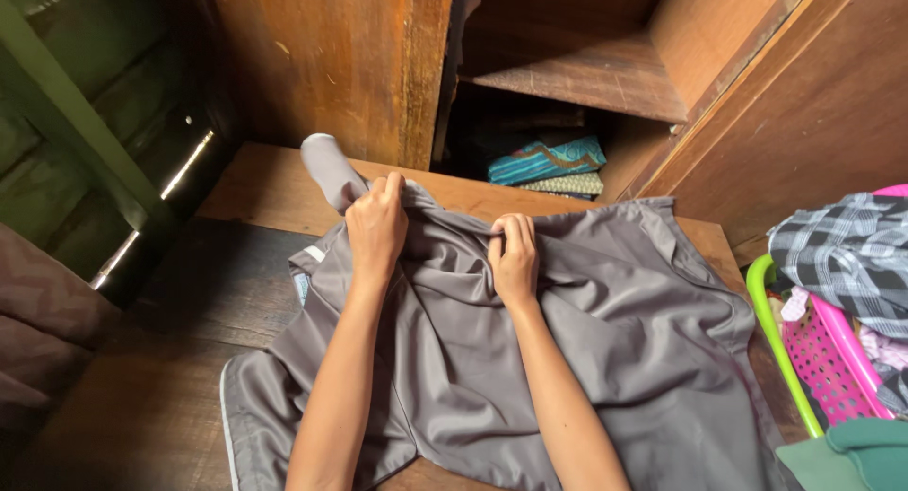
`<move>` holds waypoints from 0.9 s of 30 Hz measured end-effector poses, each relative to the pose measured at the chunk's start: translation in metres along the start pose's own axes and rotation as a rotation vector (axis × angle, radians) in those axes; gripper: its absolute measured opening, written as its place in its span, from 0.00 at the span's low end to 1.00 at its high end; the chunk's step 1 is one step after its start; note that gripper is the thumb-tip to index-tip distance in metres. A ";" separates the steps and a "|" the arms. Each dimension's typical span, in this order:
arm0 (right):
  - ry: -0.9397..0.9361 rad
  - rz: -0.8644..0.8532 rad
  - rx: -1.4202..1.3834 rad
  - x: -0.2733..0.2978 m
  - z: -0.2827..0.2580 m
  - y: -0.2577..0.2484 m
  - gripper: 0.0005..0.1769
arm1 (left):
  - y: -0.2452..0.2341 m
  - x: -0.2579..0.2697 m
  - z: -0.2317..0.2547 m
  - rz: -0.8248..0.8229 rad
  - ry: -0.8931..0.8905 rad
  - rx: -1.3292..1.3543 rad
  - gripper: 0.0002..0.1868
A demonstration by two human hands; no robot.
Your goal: The person folds a gray collared shirt by smoothing it on a wooden surface, tucking in the sleeves and sides, and creating a neat square bundle before placing it inside a wooden cabinet.
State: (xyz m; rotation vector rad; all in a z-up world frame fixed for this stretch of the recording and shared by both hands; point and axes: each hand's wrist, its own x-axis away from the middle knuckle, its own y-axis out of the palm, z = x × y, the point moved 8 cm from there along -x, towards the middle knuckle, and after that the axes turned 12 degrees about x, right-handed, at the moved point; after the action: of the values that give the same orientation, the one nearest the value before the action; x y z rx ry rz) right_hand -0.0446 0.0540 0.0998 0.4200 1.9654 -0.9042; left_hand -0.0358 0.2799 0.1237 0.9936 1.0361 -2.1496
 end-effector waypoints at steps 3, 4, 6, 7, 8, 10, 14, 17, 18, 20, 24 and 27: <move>0.023 -0.141 0.008 0.009 0.013 0.012 0.07 | 0.025 0.005 -0.030 -0.193 -0.077 -0.169 0.04; 0.037 -0.199 0.012 0.012 0.018 0.016 0.07 | 0.035 0.011 -0.044 -0.319 -0.156 -0.215 0.04; 0.036 -0.248 0.044 0.015 0.023 0.024 0.04 | 0.048 0.027 -0.067 -0.569 -0.317 -0.309 0.05; 0.020 -0.243 0.071 0.016 0.023 0.026 0.04 | 0.046 0.025 -0.064 -0.525 -0.277 -0.296 0.07; 0.005 -0.237 0.098 0.017 0.022 0.027 0.07 | 0.042 0.023 -0.060 -0.482 -0.238 -0.283 0.11; 0.007 -0.272 0.175 0.017 0.022 0.029 0.10 | 0.038 0.019 -0.053 -0.436 -0.184 -0.258 0.13; -0.016 -0.311 0.211 0.016 0.010 0.027 0.09 | 0.038 0.027 -0.061 -0.465 -0.254 -0.201 0.26; 0.012 -0.353 0.224 0.010 0.006 0.030 0.08 | 0.041 0.032 -0.080 -0.514 -0.376 -0.168 0.37; 0.022 -0.360 0.223 0.007 0.005 0.032 0.07 | 0.043 0.034 -0.086 -0.530 -0.413 -0.159 0.38; 0.048 -0.375 0.223 0.002 0.005 0.036 0.04 | 0.046 0.040 -0.092 -0.523 -0.430 -0.149 0.34; 0.034 -0.225 0.336 -0.024 0.005 0.036 0.02 | 0.054 0.048 -0.099 -0.498 -0.430 -0.082 0.12; 0.120 -0.164 0.356 -0.036 0.017 0.041 0.04 | 0.048 0.040 -0.098 -0.322 -0.404 -0.076 0.06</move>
State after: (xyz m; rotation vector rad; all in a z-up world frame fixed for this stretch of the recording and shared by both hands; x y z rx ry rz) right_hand 0.0091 0.0716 0.1066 0.5303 1.9699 -1.3711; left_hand 0.0124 0.3274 0.0296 0.3462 1.1183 -2.4105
